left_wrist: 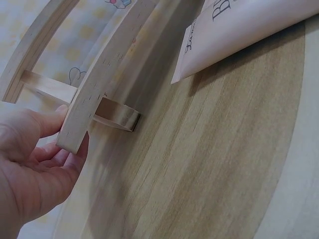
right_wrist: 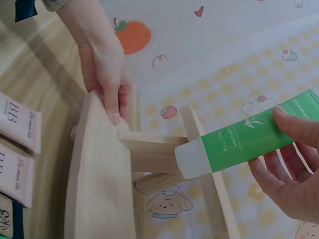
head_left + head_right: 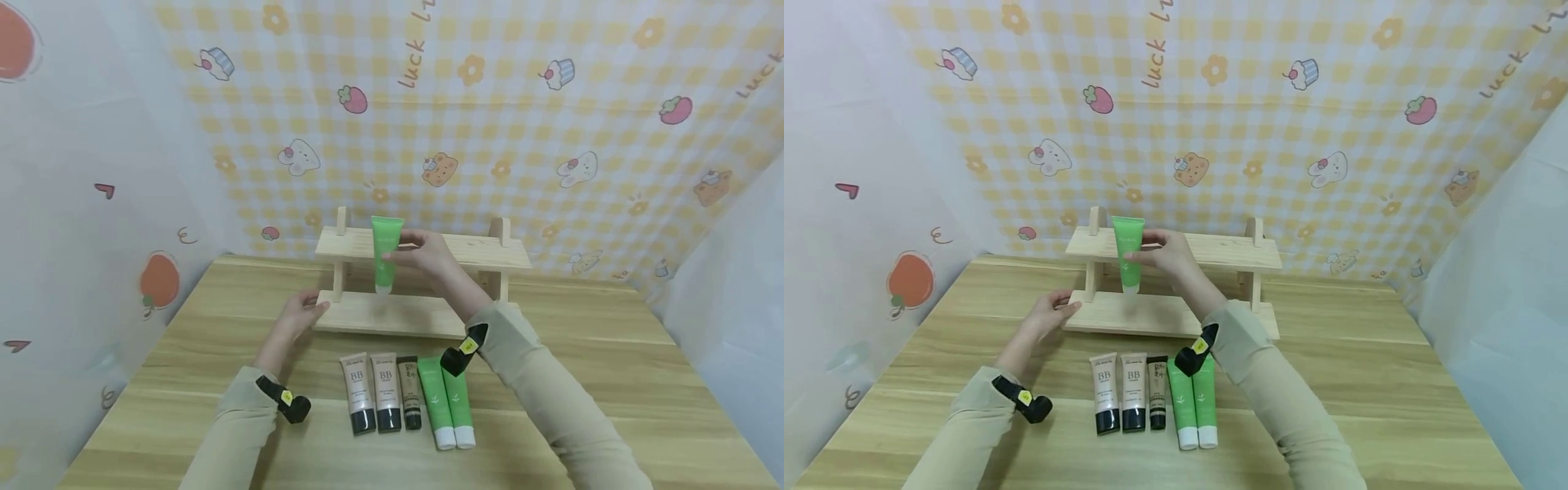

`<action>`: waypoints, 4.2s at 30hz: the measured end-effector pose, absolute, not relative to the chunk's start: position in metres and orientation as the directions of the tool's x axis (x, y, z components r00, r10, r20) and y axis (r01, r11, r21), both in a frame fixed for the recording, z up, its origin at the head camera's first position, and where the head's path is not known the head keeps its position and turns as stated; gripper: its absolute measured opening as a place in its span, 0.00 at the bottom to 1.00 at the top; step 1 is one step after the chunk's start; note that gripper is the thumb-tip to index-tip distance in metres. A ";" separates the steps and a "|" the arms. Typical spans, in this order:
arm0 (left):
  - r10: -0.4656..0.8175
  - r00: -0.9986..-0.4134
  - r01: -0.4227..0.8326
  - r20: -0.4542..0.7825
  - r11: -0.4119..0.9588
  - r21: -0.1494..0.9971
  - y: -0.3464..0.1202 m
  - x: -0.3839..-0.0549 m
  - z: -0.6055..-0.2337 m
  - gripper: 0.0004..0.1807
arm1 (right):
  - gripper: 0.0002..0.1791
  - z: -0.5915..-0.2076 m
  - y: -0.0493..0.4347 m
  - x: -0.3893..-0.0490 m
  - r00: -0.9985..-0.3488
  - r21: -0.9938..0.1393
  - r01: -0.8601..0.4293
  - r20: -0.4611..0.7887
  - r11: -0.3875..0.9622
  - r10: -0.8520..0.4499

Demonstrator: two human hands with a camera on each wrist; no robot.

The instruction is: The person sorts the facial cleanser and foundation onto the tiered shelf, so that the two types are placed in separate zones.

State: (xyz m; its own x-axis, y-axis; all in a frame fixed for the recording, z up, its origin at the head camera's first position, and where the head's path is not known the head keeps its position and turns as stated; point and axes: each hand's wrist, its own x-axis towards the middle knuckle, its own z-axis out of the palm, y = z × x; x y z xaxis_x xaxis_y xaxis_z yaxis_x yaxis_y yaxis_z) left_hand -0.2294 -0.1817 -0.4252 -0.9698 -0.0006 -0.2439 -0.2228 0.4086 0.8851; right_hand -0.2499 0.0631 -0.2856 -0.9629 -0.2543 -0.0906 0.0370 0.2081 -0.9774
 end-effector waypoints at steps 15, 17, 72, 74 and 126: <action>-0.002 -0.973 -0.214 -0.232 0.401 0.891 -0.182 -0.227 -0.426 0.32 | 0.24 -0.263 0.040 -0.270 -0.975 -0.977 0.000 -0.047 0.211 -0.218; 0.000 -0.973 -0.211 -0.231 0.409 0.888 -0.182 -0.227 -0.426 0.32 | 0.24 -0.261 0.036 -0.274 -0.978 -0.976 -0.008 -0.038 0.217 -0.205; -0.017 -0.963 -0.255 -0.269 0.386 0.887 -0.180 -0.227 -0.419 0.32 | 0.30 -0.286 0.031 -0.308 -0.973 -0.998 -0.022 0.006 0.065 -0.229; -0.002 -0.963 -0.250 -0.270 0.386 0.888 -0.181 -0.226 -0.418 0.32 | 0.30 -0.288 0.037 -0.306 -0.972 -0.998 -0.014 -0.002 0.069 -0.234; 0.022 -0.954 -0.266 -0.298 0.386 0.883 -0.183 -0.228 -0.421 0.33 | 0.31 -0.325 0.146 -0.266 -0.897 -0.936 0.137 -0.256 0.324 -0.361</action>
